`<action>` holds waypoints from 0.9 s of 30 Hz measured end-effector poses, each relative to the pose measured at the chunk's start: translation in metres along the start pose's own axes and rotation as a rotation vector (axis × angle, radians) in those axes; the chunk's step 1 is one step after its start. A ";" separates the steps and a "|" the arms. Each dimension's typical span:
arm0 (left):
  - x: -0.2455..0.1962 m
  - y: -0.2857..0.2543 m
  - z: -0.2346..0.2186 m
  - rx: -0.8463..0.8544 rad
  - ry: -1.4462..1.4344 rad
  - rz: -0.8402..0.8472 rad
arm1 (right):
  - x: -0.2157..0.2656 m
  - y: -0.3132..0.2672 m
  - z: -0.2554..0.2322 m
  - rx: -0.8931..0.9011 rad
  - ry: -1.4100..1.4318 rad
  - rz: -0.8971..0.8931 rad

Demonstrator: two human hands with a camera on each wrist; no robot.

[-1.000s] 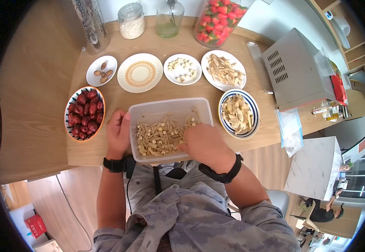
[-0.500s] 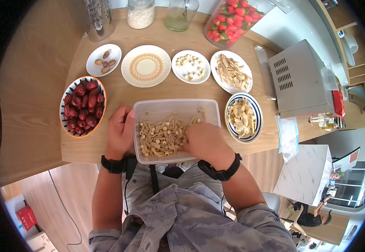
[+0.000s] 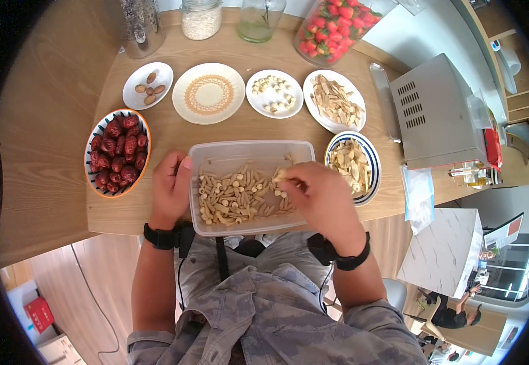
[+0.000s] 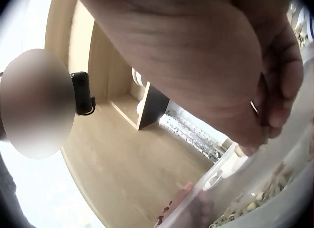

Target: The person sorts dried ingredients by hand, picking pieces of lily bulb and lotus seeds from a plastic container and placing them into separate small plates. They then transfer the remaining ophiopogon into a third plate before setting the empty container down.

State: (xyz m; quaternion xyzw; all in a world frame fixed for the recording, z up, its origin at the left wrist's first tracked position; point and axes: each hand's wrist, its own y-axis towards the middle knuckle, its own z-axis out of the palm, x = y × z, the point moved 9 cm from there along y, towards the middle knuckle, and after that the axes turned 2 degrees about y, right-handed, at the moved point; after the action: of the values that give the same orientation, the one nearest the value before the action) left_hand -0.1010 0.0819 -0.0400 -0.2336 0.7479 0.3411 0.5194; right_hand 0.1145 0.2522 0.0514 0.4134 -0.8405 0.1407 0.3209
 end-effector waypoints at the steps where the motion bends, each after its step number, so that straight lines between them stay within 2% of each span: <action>1: 0.001 0.000 0.000 0.005 0.005 0.004 | -0.007 -0.003 -0.011 -0.069 0.035 0.026; 5: 0.001 -0.002 0.000 0.035 0.018 -0.014 | -0.047 -0.016 -0.055 -0.305 -0.049 0.088; 8: 0.000 -0.001 0.002 0.046 0.027 -0.013 | -0.080 -0.026 -0.079 -0.400 -0.202 0.154; 11: 0.000 -0.001 0.002 0.049 0.027 -0.017 | -0.095 -0.032 -0.087 -0.417 -0.282 0.210; 14: -0.002 -0.001 0.001 0.051 0.033 -0.023 | -0.075 -0.033 -0.086 -0.454 -0.272 0.175; 17: -0.001 -0.001 0.001 0.053 0.037 -0.019 | -0.034 -0.033 -0.064 -0.423 -0.115 0.000; 18: -0.001 -0.001 0.001 0.054 0.035 -0.016 | -0.021 -0.029 -0.048 -0.289 0.015 -0.061; 20: 0.001 0.000 0.001 0.016 0.018 -0.004 | 0.014 -0.023 0.007 0.108 0.115 -0.031; 23: 0.003 -0.001 -0.001 0.002 0.000 -0.009 | 0.034 -0.017 0.047 0.321 -0.049 -0.230; 27: 0.001 -0.001 -0.001 0.007 -0.029 -0.030 | 0.024 -0.006 0.080 0.536 -0.111 -0.215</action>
State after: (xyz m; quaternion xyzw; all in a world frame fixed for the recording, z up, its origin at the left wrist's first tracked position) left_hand -0.1013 0.0807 -0.0406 -0.2379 0.7379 0.3339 0.5362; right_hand 0.0745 0.1943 0.0063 0.5772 -0.7411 0.2998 0.1667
